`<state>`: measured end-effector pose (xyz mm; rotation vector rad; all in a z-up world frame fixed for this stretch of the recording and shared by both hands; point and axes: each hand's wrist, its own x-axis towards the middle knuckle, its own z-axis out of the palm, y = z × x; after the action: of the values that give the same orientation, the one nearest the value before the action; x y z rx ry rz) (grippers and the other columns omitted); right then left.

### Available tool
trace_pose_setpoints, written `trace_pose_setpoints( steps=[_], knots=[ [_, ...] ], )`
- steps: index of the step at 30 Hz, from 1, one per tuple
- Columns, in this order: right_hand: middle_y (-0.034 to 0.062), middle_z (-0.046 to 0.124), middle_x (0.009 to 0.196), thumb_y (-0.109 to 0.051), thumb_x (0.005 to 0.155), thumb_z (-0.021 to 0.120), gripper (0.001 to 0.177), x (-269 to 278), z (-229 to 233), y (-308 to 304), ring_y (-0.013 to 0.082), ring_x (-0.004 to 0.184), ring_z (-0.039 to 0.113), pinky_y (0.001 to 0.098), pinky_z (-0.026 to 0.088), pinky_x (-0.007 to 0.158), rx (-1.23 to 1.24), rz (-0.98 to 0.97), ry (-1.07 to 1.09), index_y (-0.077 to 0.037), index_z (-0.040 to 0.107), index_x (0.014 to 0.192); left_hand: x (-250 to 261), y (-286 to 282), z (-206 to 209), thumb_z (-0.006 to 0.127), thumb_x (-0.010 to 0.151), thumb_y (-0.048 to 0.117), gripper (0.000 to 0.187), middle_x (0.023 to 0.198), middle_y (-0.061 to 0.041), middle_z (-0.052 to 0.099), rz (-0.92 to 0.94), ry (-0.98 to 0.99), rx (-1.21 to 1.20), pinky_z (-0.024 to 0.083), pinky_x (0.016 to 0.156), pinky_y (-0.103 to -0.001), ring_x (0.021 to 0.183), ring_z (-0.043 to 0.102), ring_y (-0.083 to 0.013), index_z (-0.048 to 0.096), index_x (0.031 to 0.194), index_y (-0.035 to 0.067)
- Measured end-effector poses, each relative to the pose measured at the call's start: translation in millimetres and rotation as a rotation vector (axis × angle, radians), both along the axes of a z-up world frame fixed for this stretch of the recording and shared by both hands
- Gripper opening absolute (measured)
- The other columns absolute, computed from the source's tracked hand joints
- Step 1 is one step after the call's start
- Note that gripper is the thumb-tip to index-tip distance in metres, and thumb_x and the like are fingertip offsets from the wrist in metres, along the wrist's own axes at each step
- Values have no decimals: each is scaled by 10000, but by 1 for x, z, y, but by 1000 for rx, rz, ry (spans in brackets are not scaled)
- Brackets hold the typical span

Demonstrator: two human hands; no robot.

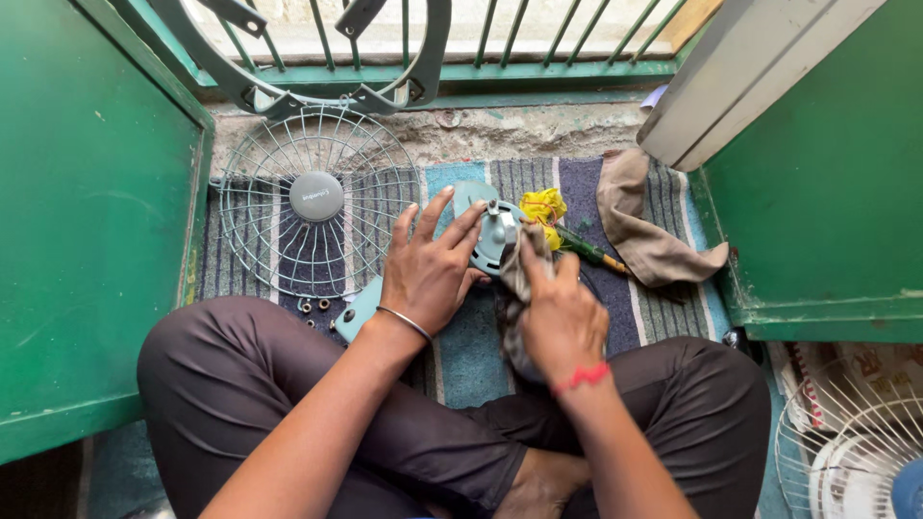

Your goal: The person sits on a mat and repairs a ceiling fan motor. They manipulate the internal wiring, wipe the motor housing with a cloth, and use a screwdriver to adjust components. The person also handles a power cord and connects wires to the motor.

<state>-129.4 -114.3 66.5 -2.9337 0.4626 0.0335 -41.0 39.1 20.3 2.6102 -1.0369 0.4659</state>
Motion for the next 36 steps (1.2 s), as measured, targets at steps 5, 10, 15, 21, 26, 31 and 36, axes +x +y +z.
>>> trace_pose_setpoints(
  steps=[5, 10, 15, 21, 26, 31, 36],
  knots=[
    [162, 576, 1108, -59, 819, 613, 690, 12, -11, -10, 384, 831, 711, 516, 569, 706, 0, -4, -24, -341, 556, 1446, -5, -2, 3, 769, 773, 502, 664, 1440, 20, 611, 25, 17, -4, 274, 1155, -506, 1396, 430, -261, 696, 1279, 78],
    [119, 590, 1115, -144, 870, 599, 510, -43, -32, 3, 390, 855, 703, 514, 552, 764, 97, -95, 133, -349, 639, 1335, -6, 0, 0, 769, 788, 483, 669, 1453, 4, 604, 22, -3, -52, 291, 1138, -471, 1354, 465, -258, 706, 1309, 69],
    [89, 736, 1127, 4, 828, 655, 517, -64, -44, 1, 238, 1008, 699, 374, 549, 877, 987, 36, -66, -104, 671, 1333, -22, 6, 12, 788, 844, 393, 459, 1395, -54, 616, 111, 253, -315, 425, 1090, -422, 1297, 545, -288, 722, 1204, 115],
    [60, 714, 1181, -39, 910, 679, 452, -51, -20, -9, 135, 1042, 658, 309, 537, 912, 1470, 249, 4, 23, 594, 1350, -66, 35, 26, 750, 890, 240, 504, 1273, -169, 638, -238, 1076, -848, 505, 965, -331, 1166, 630, -249, 565, 1326, 68],
    [185, 733, 1245, -150, 981, 630, 409, -19, -5, -27, 256, 1166, 666, 373, 510, 1033, 942, 88, -276, 25, 674, 1348, -47, 43, 26, 591, 893, 97, 394, 1203, -149, 756, 235, 931, -817, 581, 900, -314, 1066, 712, -270, 753, 1252, 109],
    [244, 485, 1529, -290, 1083, 488, 517, 36, -42, -16, 403, 1458, 389, 460, 286, 1184, 538, 237, -508, 26, 505, 1491, 1, -6, 19, 599, 863, 97, 441, 1450, -97, 611, 188, 80, -134, 570, 947, -354, 1310, 573, -292, 669, 1298, 95],
    [139, 500, 1559, -365, 1105, 354, 530, 38, -74, -12, 365, 1463, 398, 449, 271, 1213, 407, 183, -462, -34, 543, 1474, -17, -25, 0, 501, 891, 83, 548, 1541, -197, 498, 22, -56, 140, 572, 893, -304, 1445, 436, -282, 534, 1420, -56]
  ],
)
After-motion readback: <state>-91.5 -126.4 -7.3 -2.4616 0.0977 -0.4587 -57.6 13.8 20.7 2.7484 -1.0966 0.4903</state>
